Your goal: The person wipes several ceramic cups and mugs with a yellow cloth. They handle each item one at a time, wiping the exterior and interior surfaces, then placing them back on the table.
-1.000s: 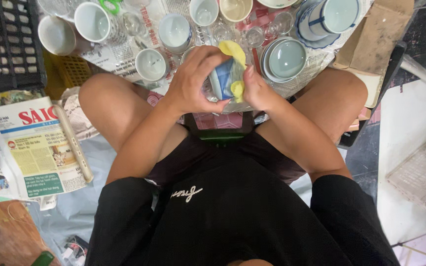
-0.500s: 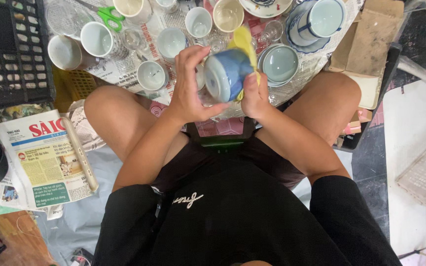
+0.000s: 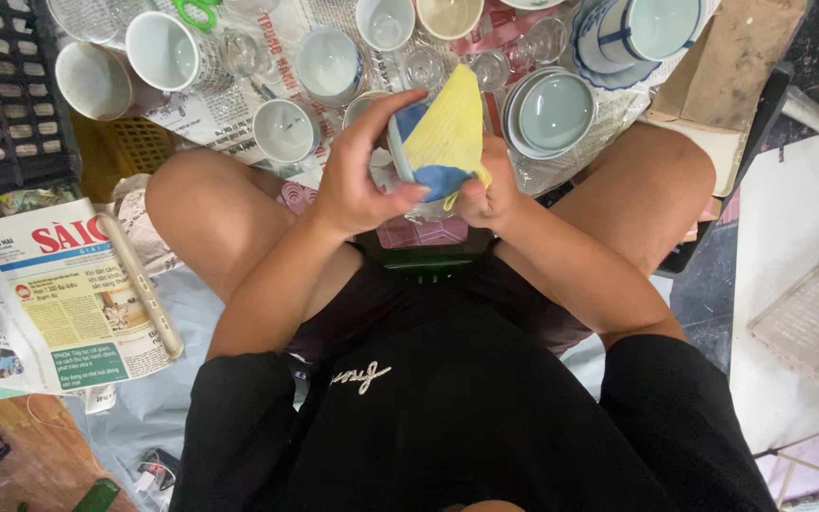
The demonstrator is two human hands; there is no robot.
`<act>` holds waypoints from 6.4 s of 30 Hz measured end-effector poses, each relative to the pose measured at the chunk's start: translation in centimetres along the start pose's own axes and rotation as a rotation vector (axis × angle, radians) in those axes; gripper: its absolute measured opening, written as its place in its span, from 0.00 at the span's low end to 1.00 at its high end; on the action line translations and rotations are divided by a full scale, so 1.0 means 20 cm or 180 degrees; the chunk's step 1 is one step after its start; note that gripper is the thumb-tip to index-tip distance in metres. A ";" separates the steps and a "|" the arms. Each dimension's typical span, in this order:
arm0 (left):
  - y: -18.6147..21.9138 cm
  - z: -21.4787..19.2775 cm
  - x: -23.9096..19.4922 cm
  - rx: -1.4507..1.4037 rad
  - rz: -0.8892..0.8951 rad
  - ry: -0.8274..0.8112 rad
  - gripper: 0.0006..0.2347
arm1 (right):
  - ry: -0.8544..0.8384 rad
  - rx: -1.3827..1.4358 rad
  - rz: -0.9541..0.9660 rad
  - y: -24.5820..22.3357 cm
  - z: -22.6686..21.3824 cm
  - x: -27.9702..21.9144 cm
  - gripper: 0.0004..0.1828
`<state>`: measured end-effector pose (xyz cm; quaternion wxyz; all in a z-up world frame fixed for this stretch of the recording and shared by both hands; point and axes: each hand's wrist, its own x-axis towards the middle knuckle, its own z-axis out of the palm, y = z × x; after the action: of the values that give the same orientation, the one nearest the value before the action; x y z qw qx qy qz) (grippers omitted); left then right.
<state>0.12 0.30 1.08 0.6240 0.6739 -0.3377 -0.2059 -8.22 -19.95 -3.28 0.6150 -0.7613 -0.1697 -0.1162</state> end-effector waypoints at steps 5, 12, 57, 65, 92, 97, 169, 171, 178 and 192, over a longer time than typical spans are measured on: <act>0.04 0.00 0.03 0.0993 0.0761 0.0148 0.36 | 0.0166 0.0228 0.0227 0.03 0.03 -0.02 0.50; 0.08 -0.02 0.02 0.2711 0.1874 -0.0117 0.31 | 0.0426 0.0341 0.0365 0.23 0.05 -0.15 0.45; -0.03 -0.06 0.09 0.1536 0.1340 -0.0006 0.28 | -0.0814 0.0924 0.1025 -0.19 -0.31 0.08 0.10; 0.00 -0.04 0.07 0.1109 0.1015 0.0181 0.33 | -0.0068 0.0554 0.0843 -0.03 -0.20 -0.03 0.30; -0.37 0.06 -0.11 -0.2860 -0.0941 -0.0127 0.43 | -0.0015 -0.1466 -0.1032 0.02 -0.08 0.02 0.36; -0.25 0.03 -0.04 -0.1104 -0.0744 -0.0280 0.39 | 0.0091 -0.0409 -0.0408 0.04 -0.07 0.02 0.59; -0.31 0.15 -0.07 -0.2221 -0.0838 -0.0421 0.41 | 0.0200 -0.0221 0.0096 -0.02 -0.06 0.00 0.52; -0.27 0.14 -0.07 -0.2011 -0.0794 -0.0416 0.41 | 0.0265 0.0233 0.0228 -0.05 -0.05 0.01 0.54; -0.17 0.12 -0.06 -0.0549 -0.0438 -0.0401 0.39 | 0.0426 0.0746 0.0390 -0.12 -0.06 0.06 0.58; 0.00 0.09 -0.01 0.1278 0.1051 -0.0042 0.40 | 0.0354 0.1351 0.0808 -0.11 -0.09 0.10 0.58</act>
<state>-1.28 -0.82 0.84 0.5007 0.7187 -0.4813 -0.0345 -7.24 -21.18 -0.20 0.7791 -0.6227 -0.0593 -0.0416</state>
